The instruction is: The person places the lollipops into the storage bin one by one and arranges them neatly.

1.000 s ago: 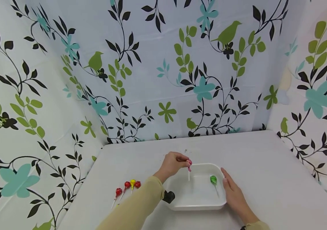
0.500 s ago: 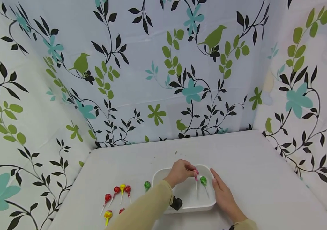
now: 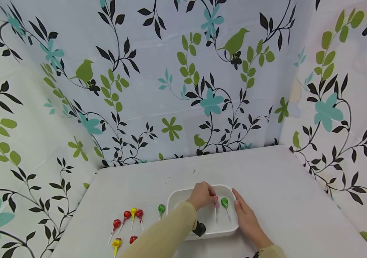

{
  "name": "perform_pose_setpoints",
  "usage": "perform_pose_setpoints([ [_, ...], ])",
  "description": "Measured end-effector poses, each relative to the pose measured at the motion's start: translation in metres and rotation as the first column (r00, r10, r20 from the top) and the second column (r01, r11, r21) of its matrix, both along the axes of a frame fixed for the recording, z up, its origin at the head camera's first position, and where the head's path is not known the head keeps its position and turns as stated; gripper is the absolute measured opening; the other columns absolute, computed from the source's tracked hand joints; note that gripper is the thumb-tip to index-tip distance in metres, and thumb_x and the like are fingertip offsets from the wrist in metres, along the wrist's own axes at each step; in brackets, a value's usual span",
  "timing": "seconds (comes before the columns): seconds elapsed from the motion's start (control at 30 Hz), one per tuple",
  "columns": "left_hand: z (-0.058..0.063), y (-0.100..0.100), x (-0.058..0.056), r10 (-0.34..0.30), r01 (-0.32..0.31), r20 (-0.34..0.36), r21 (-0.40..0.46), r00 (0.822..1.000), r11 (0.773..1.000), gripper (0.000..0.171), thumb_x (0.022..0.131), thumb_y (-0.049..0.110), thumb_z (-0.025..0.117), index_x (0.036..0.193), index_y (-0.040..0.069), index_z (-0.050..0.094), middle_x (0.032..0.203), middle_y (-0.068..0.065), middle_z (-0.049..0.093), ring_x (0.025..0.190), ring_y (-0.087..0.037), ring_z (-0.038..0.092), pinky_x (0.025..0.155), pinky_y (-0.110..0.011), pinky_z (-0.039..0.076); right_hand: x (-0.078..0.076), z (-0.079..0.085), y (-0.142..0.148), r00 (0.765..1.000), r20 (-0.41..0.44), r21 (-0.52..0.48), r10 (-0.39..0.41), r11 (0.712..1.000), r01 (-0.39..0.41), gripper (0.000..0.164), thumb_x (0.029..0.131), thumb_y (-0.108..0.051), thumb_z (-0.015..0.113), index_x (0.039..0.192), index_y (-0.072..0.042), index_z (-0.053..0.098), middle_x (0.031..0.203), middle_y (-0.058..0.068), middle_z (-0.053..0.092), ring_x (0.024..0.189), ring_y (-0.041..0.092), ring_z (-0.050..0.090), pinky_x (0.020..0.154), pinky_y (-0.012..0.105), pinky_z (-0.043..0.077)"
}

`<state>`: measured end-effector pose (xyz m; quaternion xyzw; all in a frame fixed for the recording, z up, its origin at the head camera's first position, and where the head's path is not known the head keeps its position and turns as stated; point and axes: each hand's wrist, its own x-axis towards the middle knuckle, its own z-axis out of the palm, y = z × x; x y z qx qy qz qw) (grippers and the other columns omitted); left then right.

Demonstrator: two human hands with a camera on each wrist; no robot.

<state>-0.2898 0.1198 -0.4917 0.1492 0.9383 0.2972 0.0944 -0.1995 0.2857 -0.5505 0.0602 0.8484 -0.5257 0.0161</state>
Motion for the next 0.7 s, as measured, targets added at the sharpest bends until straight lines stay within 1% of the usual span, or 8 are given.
perform_pose_setpoints([
  [0.07, -0.001, 0.001, 0.000, 0.001, -0.003, -0.030, -0.045, 1.000, 0.999, 0.014, 0.077, 0.009, 0.089, 0.073, 0.008, 0.076, 0.068, 0.002, 0.069, 0.063, -0.008, 0.052, 0.062, -0.020, 0.047, 0.000, 0.000, 0.000, 1.000, 0.000, 0.004, 0.002, 1.000, -0.002, 0.057, 0.114, -0.039, 0.025, 0.165, -0.014, 0.019, 0.169, 0.019, 0.017, 0.155, 0.047, 0.015, 0.124, 0.063, 0.016],
  [0.13, -0.006, 0.003, -0.002, 0.001, -0.007, -0.054, -0.098, 0.999, 0.995, 0.014, 0.076, 0.012, 0.090, 0.072, 0.010, 0.077, 0.068, 0.003, 0.070, 0.064, -0.009, 0.054, 0.065, -0.020, 0.049, 0.000, 0.000, 0.000, 1.000, 0.002, 0.006, -0.001, 1.000, 0.001, 0.056, 0.114, -0.038, 0.025, 0.164, -0.014, 0.020, 0.169, 0.019, 0.017, 0.155, 0.047, 0.015, 0.124, 0.063, 0.016],
  [0.2, -0.011, 0.005, -0.004, 0.000, -0.009, -0.066, -0.136, 0.998, 0.991, 0.015, 0.075, 0.014, 0.092, 0.072, 0.012, 0.077, 0.068, 0.004, 0.070, 0.064, -0.009, 0.055, 0.067, -0.021, 0.050, 0.000, 0.000, 0.000, 1.000, 0.001, 0.007, -0.006, 1.000, 0.006, 0.056, 0.114, -0.037, 0.026, 0.164, -0.014, 0.020, 0.169, 0.019, 0.018, 0.155, 0.047, 0.016, 0.123, 0.063, 0.017],
  [0.3, -0.019, 0.007, -0.007, -0.001, -0.012, -0.072, -0.171, 0.997, 0.985, 0.020, 0.074, 0.017, 0.093, 0.069, 0.014, 0.074, 0.066, 0.006, 0.069, 0.063, -0.009, 0.055, 0.067, -0.021, 0.050, 0.000, 0.000, -0.001, 1.000, 0.000, 0.005, -0.010, 1.000, 0.010, 0.056, 0.114, -0.037, 0.026, 0.164, -0.013, 0.021, 0.169, 0.020, 0.018, 0.154, 0.047, 0.016, 0.123, 0.063, 0.017],
  [0.43, -0.024, 0.011, -0.010, 0.013, -0.027, -0.075, -0.199, 0.997, 0.980, 0.026, 0.071, 0.019, 0.095, 0.064, 0.015, 0.070, 0.063, 0.007, 0.067, 0.060, -0.009, 0.055, 0.063, -0.022, 0.050, 0.000, -0.001, -0.002, 1.000, -0.007, 0.003, -0.009, 1.000, 0.009, 0.056, 0.114, -0.037, 0.026, 0.164, -0.013, 0.021, 0.168, 0.020, 0.018, 0.155, 0.046, 0.016, 0.123, 0.063, 0.017],
  [0.57, -0.027, 0.013, -0.012, 0.017, -0.035, -0.080, -0.230, 0.997, 0.972, 0.030, 0.071, 0.023, 0.095, 0.062, 0.017, 0.067, 0.062, 0.007, 0.064, 0.058, -0.009, 0.054, 0.060, -0.023, 0.049, 0.001, -0.001, -0.002, 1.000, -0.023, 0.009, -0.011, 1.000, 0.011, 0.056, 0.114, -0.036, 0.027, 0.164, -0.012, 0.022, 0.168, 0.021, 0.020, 0.154, 0.047, 0.018, 0.123, 0.063, 0.018],
  [0.7, -0.028, 0.015, -0.012, 0.001, -0.020, -0.081, -0.231, 0.997, 0.973, 0.031, 0.072, 0.023, 0.095, 0.062, 0.017, 0.066, 0.063, 0.007, 0.063, 0.058, -0.009, 0.053, 0.059, -0.023, 0.048, 0.000, -0.001, -0.002, 0.999, -0.034, 0.015, -0.016, 1.000, 0.017, 0.055, 0.114, -0.036, 0.027, 0.163, -0.012, 0.023, 0.167, 0.021, 0.021, 0.153, 0.048, 0.019, 0.123, 0.064, 0.019],
])
